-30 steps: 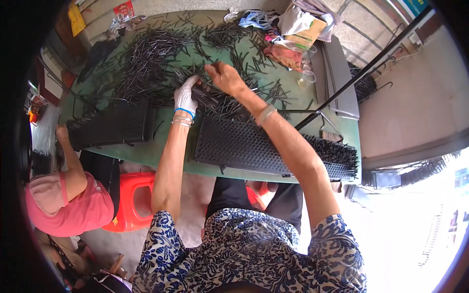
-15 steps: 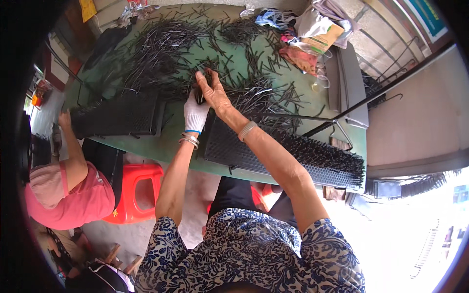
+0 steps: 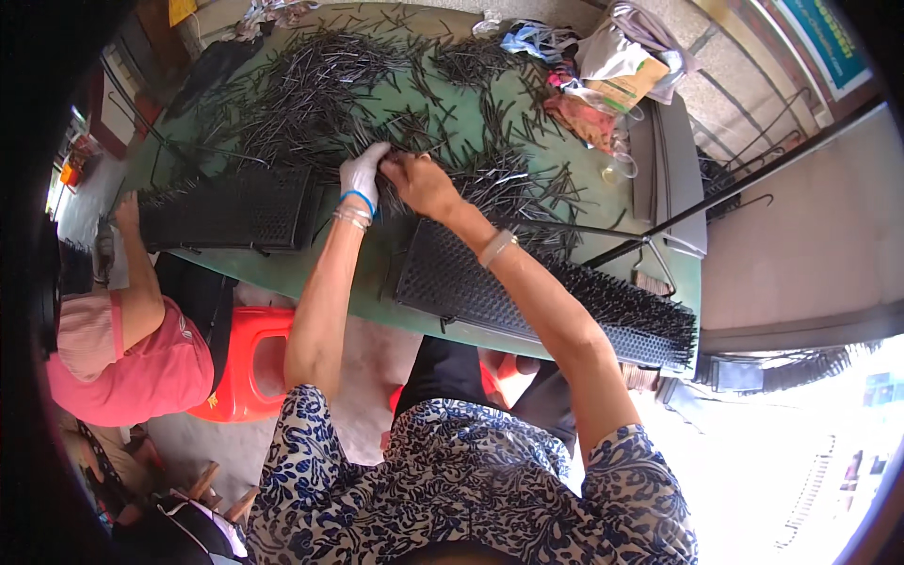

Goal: Inserting small metal spikes into a plastic mesh grid to assemble a product.

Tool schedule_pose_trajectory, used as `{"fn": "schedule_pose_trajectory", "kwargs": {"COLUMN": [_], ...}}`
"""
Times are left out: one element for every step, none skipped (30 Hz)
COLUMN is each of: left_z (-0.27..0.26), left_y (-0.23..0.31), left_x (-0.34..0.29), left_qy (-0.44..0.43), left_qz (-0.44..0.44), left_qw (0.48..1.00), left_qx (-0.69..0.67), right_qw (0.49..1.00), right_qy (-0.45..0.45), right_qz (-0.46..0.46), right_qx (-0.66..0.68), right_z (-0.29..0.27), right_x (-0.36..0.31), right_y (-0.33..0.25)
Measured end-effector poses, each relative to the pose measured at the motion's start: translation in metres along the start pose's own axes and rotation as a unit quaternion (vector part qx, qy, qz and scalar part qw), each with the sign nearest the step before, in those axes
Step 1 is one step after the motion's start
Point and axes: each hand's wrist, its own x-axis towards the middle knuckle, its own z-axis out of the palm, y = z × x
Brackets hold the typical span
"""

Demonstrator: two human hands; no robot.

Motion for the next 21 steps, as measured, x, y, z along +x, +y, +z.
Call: {"fn": "schedule_pose_trajectory", "kwargs": {"left_z": [0.000, 0.002, 0.003, 0.003, 0.009, 0.013, 0.016, 0.016, 0.014, 0.015, 0.017, 0.019, 0.020, 0.022, 0.013, -0.001, 0.008, 0.001, -0.016, -0.008, -0.024], "left_y": [-0.007, -0.006, -0.007, -0.008, -0.008, -0.006, -0.005, -0.004, -0.008, -0.012, -0.016, -0.021, -0.023, -0.026, -0.023, -0.020, -0.004, 0.013, -0.010, -0.002, -0.016], "left_x": [0.009, 0.014, 0.016, 0.017, 0.014, 0.011, 0.008, 0.007, 0.004, 0.000, -0.002, -0.003, -0.002, 0.002, 0.002, 0.000, -0.013, -0.021, 0.008, -0.011, -0.008], "left_qy": [-0.021, -0.043, -0.044, -0.071, -0.101, -0.104, -0.130, -0.155, -0.182, -0.154, -0.134, -0.116, -0.118, -0.047, 0.035, 0.043, 0.014, -0.002, 0.010, -0.004, -0.013], "left_qz": [-0.055, -0.106, -0.106, -0.136, -0.171, -0.175, -0.178, -0.177, -0.162, -0.152, -0.138, -0.124, -0.125, -0.054, 0.018, 0.017, 0.014, 0.019, 0.075, 0.136, 0.158], "left_qw": [0.996, 0.984, 0.984, 0.969, 0.948, 0.947, 0.939, 0.932, 0.940, 0.959, 0.965, 0.971, 0.970, 0.992, 0.999, 0.998, 0.999, 0.999, 0.997, 0.990, 0.986], "left_qx": [-0.067, -0.133, -0.134, -0.193, -0.251, -0.250, -0.264, -0.277, -0.240, -0.186, -0.178, -0.171, -0.171, -0.103, -0.033, -0.031, -0.038, -0.040, -0.029, 0.037, 0.047], "right_qw": [0.995, 0.980, 0.958, 0.957, 0.950, 0.941, 0.941, 0.944, 0.947, 0.947, 0.946, 0.945, 0.944, 0.969, 0.984, 0.996, 0.991, 0.980, 0.980, 0.950, 0.898], "right_qy": [0.039, 0.078, 0.109, 0.109, 0.103, 0.095, 0.095, 0.100, 0.106, 0.106, 0.120, 0.134, 0.136, 0.105, 0.065, 0.032, 0.009, -0.019, -0.018, -0.104, -0.187], "right_qz": [-0.032, -0.066, -0.069, -0.069, -0.045, -0.021, -0.017, -0.015, -0.014, -0.013, -0.041, -0.068, -0.067, -0.096, -0.130, -0.069, -0.071, -0.085, -0.088, -0.034, 0.003], "right_qx": [-0.085, -0.168, -0.258, -0.258, -0.292, -0.324, -0.326, -0.315, -0.304, -0.304, -0.297, -0.292, -0.293, -0.204, -0.106, -0.038, -0.112, -0.177, -0.176, -0.293, -0.399], "right_z": [0.011, 0.018, 0.023, 0.023, 0.021, 0.018, 0.016, 0.014, 0.013, 0.013, 0.014, 0.014, 0.006, -0.008, -0.014, -0.023, -0.046, -0.058, -0.062, -0.069, -0.068], "right_x": [-0.011, -0.020, -0.024, -0.021, -0.020, -0.019, -0.018, -0.014, -0.011, -0.010, -0.009, -0.008, -0.003, 0.002, 0.003, 0.003, 0.006, 0.014, 0.013, 0.006, 0.008], "right_y": [0.000, -0.005, -0.009, -0.011, -0.009, -0.006, -0.004, -0.003, -0.003, -0.003, -0.001, 0.001, 0.005, 0.012, 0.003, -0.006, 0.013, 0.015, 0.017, 0.029, 0.026]}}
